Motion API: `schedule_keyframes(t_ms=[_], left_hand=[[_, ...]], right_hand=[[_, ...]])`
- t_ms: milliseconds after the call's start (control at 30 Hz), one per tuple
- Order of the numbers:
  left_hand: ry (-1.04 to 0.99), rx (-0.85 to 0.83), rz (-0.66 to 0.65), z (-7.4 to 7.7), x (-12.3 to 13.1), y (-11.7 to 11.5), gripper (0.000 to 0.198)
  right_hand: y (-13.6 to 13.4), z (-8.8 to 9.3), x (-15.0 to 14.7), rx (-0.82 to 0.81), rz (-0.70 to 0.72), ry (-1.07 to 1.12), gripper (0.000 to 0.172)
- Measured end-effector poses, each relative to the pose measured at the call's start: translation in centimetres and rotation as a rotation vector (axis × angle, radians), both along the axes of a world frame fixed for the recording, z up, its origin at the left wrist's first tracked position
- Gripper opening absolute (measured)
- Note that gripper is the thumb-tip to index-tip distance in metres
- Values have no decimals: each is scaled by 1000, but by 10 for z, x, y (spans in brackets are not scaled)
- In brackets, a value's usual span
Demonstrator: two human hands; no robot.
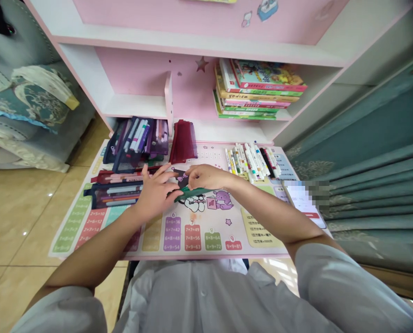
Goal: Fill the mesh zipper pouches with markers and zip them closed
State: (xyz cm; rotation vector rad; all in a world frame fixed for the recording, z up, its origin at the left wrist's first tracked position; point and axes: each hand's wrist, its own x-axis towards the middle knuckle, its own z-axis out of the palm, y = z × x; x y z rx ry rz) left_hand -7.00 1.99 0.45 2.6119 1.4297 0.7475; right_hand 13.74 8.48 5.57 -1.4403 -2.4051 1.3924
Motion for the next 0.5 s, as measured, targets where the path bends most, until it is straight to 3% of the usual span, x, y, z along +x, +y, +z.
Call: schedule_keyframes(t_ms=[500], left_hand=[[-7, -22, 7, 1, -2, 3, 17]], right_hand=[[-4, -3, 2, 3, -31, 34, 9]])
